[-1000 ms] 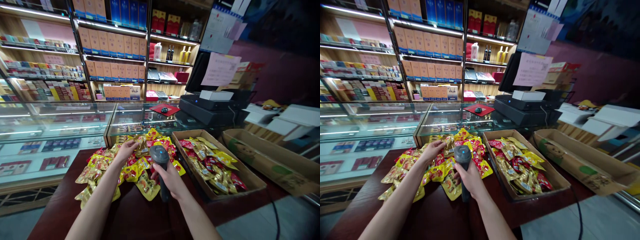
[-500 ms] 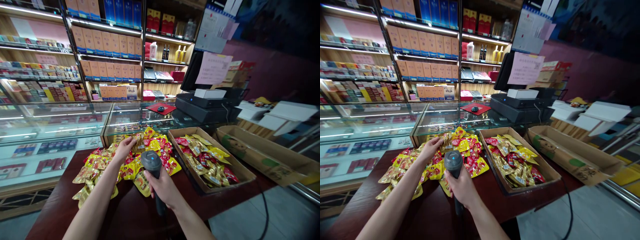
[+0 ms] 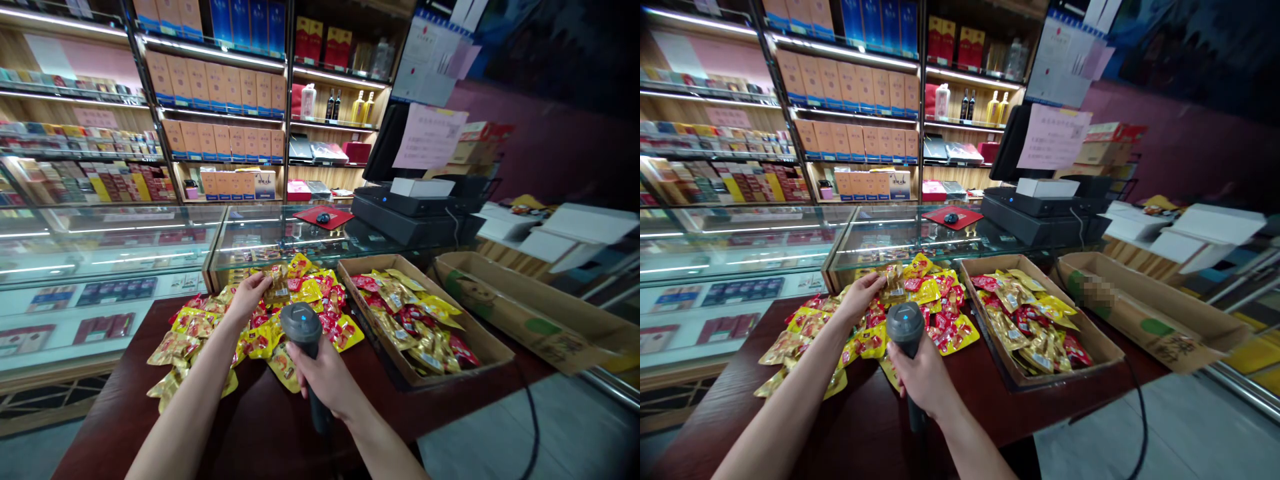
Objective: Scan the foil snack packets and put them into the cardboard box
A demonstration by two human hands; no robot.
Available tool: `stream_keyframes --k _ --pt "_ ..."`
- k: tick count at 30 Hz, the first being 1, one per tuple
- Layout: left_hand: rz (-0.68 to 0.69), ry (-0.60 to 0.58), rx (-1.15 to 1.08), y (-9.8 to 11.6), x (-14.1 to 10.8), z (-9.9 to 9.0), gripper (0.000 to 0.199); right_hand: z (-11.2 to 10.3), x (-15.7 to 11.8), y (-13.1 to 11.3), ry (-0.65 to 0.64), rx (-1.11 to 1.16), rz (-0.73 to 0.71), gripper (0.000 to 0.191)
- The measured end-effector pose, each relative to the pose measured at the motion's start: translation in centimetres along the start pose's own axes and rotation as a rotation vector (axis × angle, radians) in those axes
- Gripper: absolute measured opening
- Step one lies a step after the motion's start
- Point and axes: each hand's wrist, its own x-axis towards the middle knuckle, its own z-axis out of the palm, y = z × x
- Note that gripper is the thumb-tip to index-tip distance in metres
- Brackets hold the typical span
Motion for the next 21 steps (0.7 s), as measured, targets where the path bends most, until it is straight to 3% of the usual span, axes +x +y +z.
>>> stream_keyframes --k 5,14,18,21 --pt "0.059 -0.012 0.031 -0.2 0.0 -0.2 0.039 -0.1 0.1 0.2 -0.007 0.012 0.008 0.033" --pt "-0.015 -0.036 -0.046 0.7 -0.2 0.1 0.039 -0.5 0.4 -0.3 0.010 0.015 -0.010 0.030" --pt "-0.044 -0.087 0.020 1.2 -1.1 0.9 0.042 -2.6 2.2 -1.7 0.213 0.034 -0.162 0.034" --pt "-0.075 -0.169 0.023 1.3 -2.1 2.8 0.042 -4.9 3.8 -2.9 0.304 0.074 -0.166 0.032"
